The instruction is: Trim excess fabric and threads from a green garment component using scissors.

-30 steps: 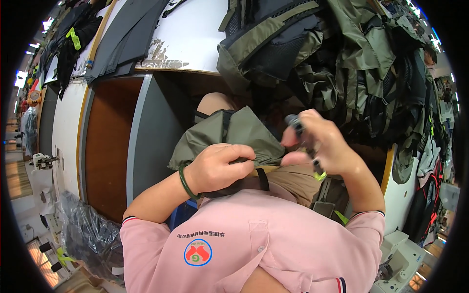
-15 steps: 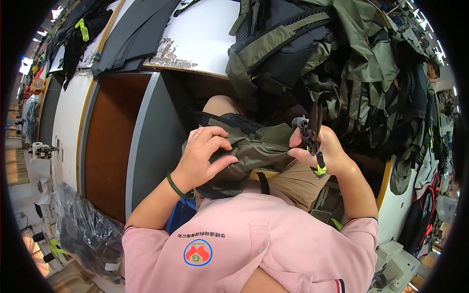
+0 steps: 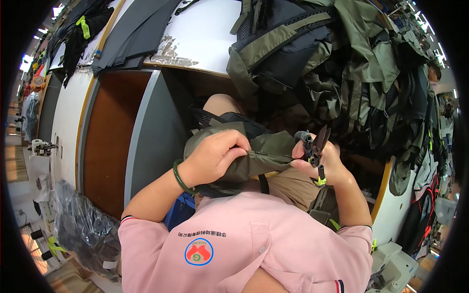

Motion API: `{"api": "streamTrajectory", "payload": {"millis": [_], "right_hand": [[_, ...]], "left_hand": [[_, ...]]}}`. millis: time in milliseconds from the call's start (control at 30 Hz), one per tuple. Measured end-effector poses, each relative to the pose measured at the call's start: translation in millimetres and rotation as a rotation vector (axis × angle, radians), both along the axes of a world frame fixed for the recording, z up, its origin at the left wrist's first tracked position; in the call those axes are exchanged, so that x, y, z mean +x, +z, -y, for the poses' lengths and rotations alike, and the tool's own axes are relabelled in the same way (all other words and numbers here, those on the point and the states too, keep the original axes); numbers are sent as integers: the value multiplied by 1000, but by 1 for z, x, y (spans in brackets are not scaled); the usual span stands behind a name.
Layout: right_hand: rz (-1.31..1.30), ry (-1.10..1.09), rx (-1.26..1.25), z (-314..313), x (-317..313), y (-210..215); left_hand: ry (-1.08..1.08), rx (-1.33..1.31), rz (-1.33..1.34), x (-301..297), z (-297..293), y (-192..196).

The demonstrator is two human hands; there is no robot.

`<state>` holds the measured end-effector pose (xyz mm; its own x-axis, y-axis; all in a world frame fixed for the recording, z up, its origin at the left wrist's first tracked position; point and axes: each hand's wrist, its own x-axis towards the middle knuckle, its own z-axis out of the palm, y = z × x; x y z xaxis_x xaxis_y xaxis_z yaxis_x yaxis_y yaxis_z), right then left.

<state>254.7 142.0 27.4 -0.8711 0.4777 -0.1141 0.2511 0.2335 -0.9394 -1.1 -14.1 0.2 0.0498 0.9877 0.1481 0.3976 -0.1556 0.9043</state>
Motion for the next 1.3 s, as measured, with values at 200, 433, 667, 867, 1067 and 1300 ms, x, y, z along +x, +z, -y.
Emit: {"api": "streamTrajectory", "payload": {"millis": [200, 433, 667, 867, 1067, 1300], "right_hand": [[-27, -30, -128, 7, 5, -16], [58, 72, 197, 0, 7, -20], [256, 296, 711, -24, 3, 26], [286, 337, 728, -24, 3, 24], [258, 344, 709, -23, 1, 17], [367, 391, 728, -25, 6, 19]], "left_hand": [[-252, -566, 699, 0, 0, -4], [-166, -525, 621, 15, -1, -12], [-122, -551, 686, 15, -1, -11], [-133, -569, 705, 17, -1, -9], [-148, -519, 672, 17, 0, -11], [-147, -487, 641, 18, 1, -12]]}}
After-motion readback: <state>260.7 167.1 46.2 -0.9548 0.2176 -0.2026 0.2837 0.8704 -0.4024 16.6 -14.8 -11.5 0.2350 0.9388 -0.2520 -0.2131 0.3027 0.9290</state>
